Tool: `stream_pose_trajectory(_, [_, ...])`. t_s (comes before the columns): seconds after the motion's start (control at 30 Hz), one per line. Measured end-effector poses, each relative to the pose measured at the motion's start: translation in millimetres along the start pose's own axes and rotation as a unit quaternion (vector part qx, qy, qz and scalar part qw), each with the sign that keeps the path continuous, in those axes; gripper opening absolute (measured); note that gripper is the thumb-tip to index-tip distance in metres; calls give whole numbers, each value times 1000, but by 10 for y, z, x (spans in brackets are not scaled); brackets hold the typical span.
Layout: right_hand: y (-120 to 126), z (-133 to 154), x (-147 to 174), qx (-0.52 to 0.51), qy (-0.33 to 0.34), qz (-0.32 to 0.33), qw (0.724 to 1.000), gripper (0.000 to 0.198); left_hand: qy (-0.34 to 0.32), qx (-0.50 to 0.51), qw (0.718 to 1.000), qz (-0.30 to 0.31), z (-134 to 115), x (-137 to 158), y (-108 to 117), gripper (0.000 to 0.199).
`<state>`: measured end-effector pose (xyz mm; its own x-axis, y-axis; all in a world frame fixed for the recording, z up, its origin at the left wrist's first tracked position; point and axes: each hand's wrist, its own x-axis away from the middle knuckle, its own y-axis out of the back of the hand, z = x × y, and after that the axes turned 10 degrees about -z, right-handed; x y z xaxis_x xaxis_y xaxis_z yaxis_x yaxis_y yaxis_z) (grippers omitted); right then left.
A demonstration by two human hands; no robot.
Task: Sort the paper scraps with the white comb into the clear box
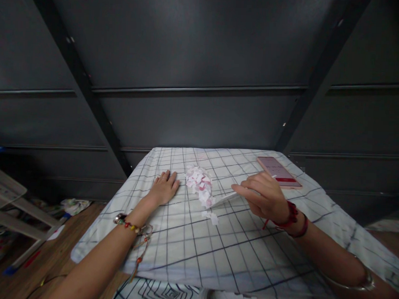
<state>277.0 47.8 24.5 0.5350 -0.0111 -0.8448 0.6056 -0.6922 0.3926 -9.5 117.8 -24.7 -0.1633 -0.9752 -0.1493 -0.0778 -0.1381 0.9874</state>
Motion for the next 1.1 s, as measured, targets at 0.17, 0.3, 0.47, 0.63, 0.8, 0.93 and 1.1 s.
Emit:
stream_pose_trajectory(0.17, [27,-35,14,-27,-5,4,1000,27,-2,-2,1000,-7,0,-3,-3,54])
stream_pose_trajectory(0.3, [43,-49,8,-17,-12,-6,1000,26,-6,-4,1000,-3,-8,4,9,55])
stream_pose_trajectory(0.47, [34,-46,9,-41,-12,17,999,24,1,-3,1000,0,-17,9,19,55])
stream_pose_trajectory(0.63, [36,-71,44,-56,-31,12,998,24,0,-4,1000,5,-33,21,44,55])
stream_pose_trajectory(0.8, [30,-65,28,-52,-34,25,998,23,5,6,1000,7,-68,36,63,57])
stream_pose_trajectory(0.93, [36,-57,21,-63,-36,16,997,23,-6,12,1000,1,-88,52,62,58])
stream_pose_trajectory(1.1, [78,-71,26,-84,-39,1,996,21,-8,17,1000,3,-92,74,62,60])
